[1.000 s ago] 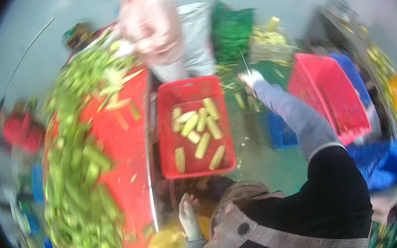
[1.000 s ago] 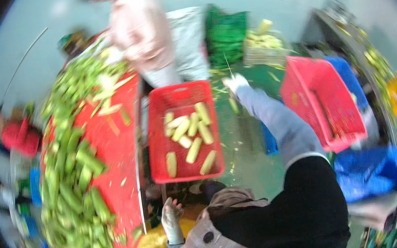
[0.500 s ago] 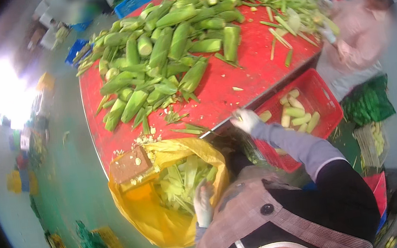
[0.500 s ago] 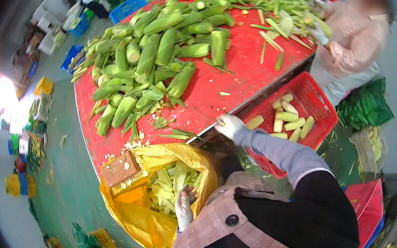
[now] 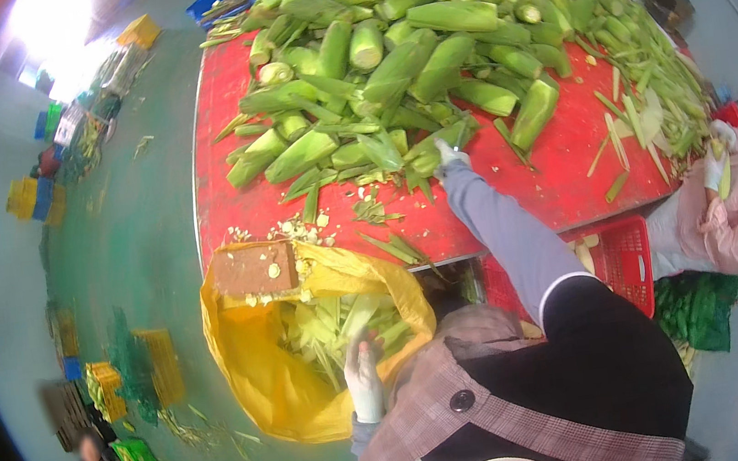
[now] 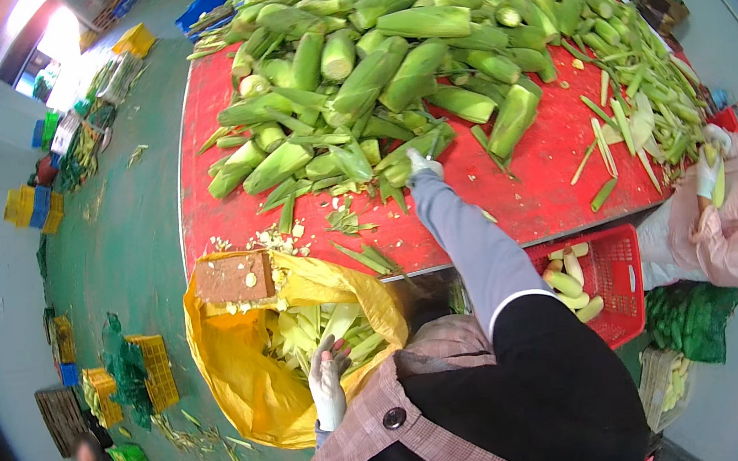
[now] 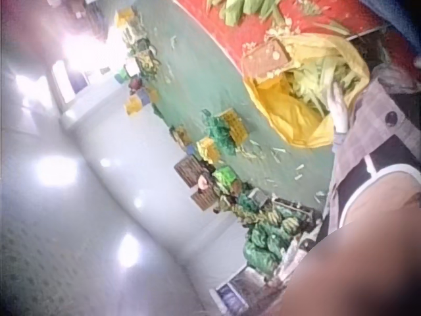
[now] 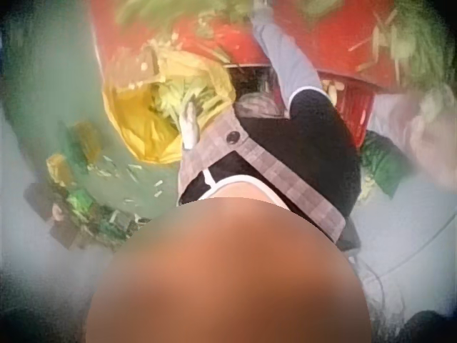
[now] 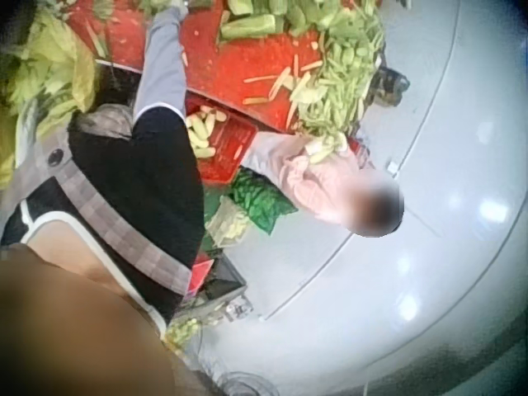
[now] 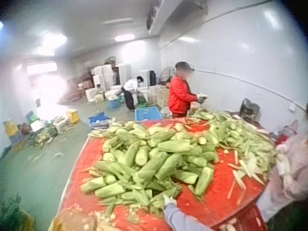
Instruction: The person peels corn cobs by hand, removing the green husks and silk. They use a knife to trim the ends of the cobs and place the cleaned corn into a red plastic basket. The person works at a red table in a busy processing area.
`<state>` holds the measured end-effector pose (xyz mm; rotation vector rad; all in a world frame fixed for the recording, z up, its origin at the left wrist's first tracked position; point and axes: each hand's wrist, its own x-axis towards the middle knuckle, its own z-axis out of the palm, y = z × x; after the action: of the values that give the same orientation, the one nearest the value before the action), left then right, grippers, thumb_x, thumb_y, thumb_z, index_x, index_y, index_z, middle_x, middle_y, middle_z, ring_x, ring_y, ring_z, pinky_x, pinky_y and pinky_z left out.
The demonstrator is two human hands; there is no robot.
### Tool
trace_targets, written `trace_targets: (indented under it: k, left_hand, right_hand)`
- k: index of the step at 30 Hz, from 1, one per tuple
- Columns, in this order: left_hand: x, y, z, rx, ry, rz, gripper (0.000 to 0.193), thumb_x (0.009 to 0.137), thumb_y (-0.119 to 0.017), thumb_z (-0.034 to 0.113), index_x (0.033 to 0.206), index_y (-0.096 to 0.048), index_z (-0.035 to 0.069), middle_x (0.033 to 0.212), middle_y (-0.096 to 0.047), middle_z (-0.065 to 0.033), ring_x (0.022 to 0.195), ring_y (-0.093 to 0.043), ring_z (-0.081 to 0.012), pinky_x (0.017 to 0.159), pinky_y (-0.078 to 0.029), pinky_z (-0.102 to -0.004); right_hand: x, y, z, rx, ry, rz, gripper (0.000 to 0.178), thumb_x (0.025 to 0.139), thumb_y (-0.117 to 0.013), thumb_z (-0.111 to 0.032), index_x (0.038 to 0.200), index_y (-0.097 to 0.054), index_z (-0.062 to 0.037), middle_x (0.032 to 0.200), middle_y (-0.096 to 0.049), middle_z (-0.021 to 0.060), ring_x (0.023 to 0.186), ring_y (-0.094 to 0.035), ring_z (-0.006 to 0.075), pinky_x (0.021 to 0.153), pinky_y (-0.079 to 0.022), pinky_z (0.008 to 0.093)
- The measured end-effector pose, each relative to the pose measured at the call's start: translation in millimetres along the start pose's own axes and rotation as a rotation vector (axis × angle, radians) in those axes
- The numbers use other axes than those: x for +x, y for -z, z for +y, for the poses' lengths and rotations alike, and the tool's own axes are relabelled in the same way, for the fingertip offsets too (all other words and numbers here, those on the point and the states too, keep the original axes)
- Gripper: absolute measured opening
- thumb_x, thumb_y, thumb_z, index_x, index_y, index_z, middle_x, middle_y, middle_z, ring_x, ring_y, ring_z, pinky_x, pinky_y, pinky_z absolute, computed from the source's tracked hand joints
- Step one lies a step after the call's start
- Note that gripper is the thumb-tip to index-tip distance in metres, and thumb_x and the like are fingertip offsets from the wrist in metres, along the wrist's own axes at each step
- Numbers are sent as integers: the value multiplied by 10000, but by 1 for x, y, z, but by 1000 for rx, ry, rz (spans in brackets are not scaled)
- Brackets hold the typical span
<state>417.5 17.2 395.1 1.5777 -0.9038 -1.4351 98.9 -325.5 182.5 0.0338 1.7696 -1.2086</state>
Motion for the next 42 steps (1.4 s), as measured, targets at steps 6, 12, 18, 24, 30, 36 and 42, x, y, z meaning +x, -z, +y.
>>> trace_targets:
  k: [6, 12, 18, 24, 30, 36, 42]
  left_hand:
    - [-4, 8, -3, -241, 9, 77, 543, 1021, -507, 369, 1341, -497, -69, 1187, -652, -167, 1033, -655, -229, 913, -515, -339]
    - [7, 49, 7, -245, -124, 77, 676, 1000, -538, 411, 1454, -356, -56, 1389, -519, -193, 1243, -536, -268, 1041, -431, -380]
    - [-19, 96, 2, -430, -232, 108, 659, 879, -733, 257, 1398, -412, 7, 1300, -539, -88, 1180, -518, -192, 1028, -405, -330]
    - [-34, 114, -24, -381, -384, 445, 782, 733, -821, 64, 1383, -386, 34, 1283, -537, -87, 1205, -508, -209, 1038, -409, -353]
    - [-62, 137, -22, -664, -465, 561, 609, 856, -709, 129, 1381, -414, 42, 1277, -550, -82, 1193, -526, -223, 1027, -417, -369]
    - [-47, 138, -17, -1060, -354, 545, 562, 985, -480, 505, 1340, -473, 69, 1210, -605, -143, 1076, -610, -270, 927, -514, -417]
    - [-21, 114, -41, -1313, -61, 452, 538, 975, -461, 547, 1311, -484, 128, 1117, -618, -176, 1003, -627, -316, 861, -544, -464]
  right_hand:
    - [-138, 68, 47, 31, 99, -480, 432, 817, -787, -361, 1070, -612, -58, 818, -661, 71, 485, -555, 166, 379, -410, 325]
    - [-311, 73, 59, -517, 311, -1321, 712, 772, -835, -284, 1323, -510, 30, 1222, -627, 124, 1141, -577, 185, 992, -449, 332]
    - [-401, 28, 86, -833, 548, -1571, 826, 681, -889, -275, 1351, -490, -3, 1290, -584, 132, 1204, -553, 227, 1015, -454, 365]
    - [-424, -10, 125, -622, 433, -1586, 305, 772, -814, -109, 1037, -673, -56, 1001, -660, 22, 923, -594, 109, 833, -489, 275]
    - [-324, -51, 133, -1139, 969, -1253, 308, 838, -737, -301, 1046, -680, -81, 939, -695, 90, 850, -660, 225, 783, -518, 333]
    - [-313, -26, 128, -1362, 1296, -1240, 524, 917, -615, -399, 1339, -515, -104, 1170, -633, 175, 1035, -636, 333, 862, -518, 402]
    - [-408, 31, 89, -1130, 1175, -1831, 527, 973, -524, -358, 1429, -433, -110, 1216, -604, 175, 1016, -632, 356, 835, -527, 406]
